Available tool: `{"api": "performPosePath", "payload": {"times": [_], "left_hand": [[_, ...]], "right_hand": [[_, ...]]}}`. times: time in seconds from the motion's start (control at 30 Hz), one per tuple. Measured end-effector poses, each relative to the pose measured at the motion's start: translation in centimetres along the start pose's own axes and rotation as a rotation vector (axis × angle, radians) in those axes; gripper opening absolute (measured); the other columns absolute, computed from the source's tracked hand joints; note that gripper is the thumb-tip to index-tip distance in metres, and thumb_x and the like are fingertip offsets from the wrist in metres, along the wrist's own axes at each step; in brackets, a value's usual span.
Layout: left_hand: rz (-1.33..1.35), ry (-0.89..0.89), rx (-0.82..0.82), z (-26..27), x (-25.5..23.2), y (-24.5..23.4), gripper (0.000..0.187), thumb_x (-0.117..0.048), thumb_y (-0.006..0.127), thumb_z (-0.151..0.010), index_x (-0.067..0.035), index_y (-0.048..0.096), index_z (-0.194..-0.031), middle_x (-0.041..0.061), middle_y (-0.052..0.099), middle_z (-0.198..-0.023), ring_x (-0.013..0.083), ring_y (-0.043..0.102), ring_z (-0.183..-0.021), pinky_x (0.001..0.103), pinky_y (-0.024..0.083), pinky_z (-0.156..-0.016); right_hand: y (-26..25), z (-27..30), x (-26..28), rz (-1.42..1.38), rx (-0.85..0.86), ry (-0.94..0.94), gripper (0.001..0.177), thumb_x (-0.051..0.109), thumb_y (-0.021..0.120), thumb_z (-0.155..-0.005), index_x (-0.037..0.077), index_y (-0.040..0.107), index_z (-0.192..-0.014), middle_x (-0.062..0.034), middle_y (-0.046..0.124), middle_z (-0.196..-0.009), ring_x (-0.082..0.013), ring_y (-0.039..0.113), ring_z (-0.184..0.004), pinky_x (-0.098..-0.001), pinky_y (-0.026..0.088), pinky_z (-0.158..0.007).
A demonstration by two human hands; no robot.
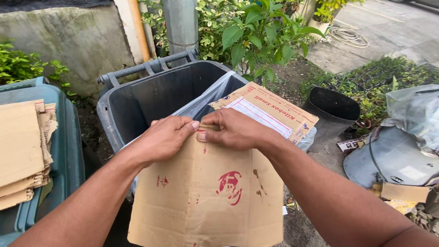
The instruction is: The person is tearing up small cardboard shipping boxes and placing the pieces into a large white sack for disposal or recycling.
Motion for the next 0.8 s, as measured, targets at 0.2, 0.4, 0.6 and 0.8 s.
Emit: {"api": "performPosePath", "payload": {"times": [0.2, 0.4, 0.6, 0.8], "left_hand": [[-0.106, 0.047, -0.035, -0.7, 2.1, 1.8, 0.037, -0.038, 0.047, -0.1, -0.009, 0.071, -0.098, 0.017, 0.073, -0.094, 0.0366, 0.07, -0.093, 0.05, 0.052, -0.083], [-0.111, 0.112, -0.187, 0.5, 1.0, 0.9, 0.042, -0.044, 0.047, -0.101, -0.008, 0.07, -0.095, 0.019, 0.073, -0.083, 0.0384, 0.07, -0.085, 0.05, 0.053, -0.081], [-0.288, 0.001, -0.289, 1.3, 0.0, 1.6, 0.049, -0.05, 0.049, -0.101, -0.013, 0.075, -0.082, 0.017, 0.072, -0.074, 0.0393, 0.068, -0.078, 0.05, 0.05, -0.083], [-0.333, -0.011, -0.185, -1.1, 3.4, 3.0, 0.024, -0.032, 0.062, -0.086, -0.02, 0.081, -0.096, 0.019, 0.074, -0.089, 0.0391, 0.069, -0.088, 0.052, 0.053, -0.079]], "right_hand": [[0.0, 0.8, 1.8, 0.14, -0.046, -0.148, 0.028, 0.03, 0.067, -0.095, 0.003, 0.065, -0.091, -0.0098, 0.062, -0.069, -0.0202, 0.054, -0.062, -0.0386, 0.047, -0.061], [-0.3, -0.3, 1.5, 0.162, 0.06, -0.047, 0.037, 0.038, 0.079, -0.085, 0.004, 0.069, -0.093, -0.0095, 0.073, -0.08, -0.0185, 0.071, -0.075, -0.0362, 0.053, -0.067], [0.5, 0.0, 2.0, 0.01, 0.31, 0.122, 0.03, 0.029, 0.083, -0.074, 0.009, 0.078, -0.096, -0.009, 0.08, -0.083, -0.0236, 0.078, -0.076, -0.0381, 0.06, -0.071], [0.5, 0.9, 4.8, 0.22, 0.195, -0.178, 0.026, 0.024, 0.078, -0.081, 0.008, 0.075, -0.101, -0.0148, 0.078, -0.085, -0.0316, 0.074, -0.082, -0.0433, 0.055, -0.075]]}}
Point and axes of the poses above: each hand's wrist, its own z-axis away from the middle knuckle, its own y-axis out of the palm, x = y × z, the point moved 3 cm from there along -z, towards the middle knuckle
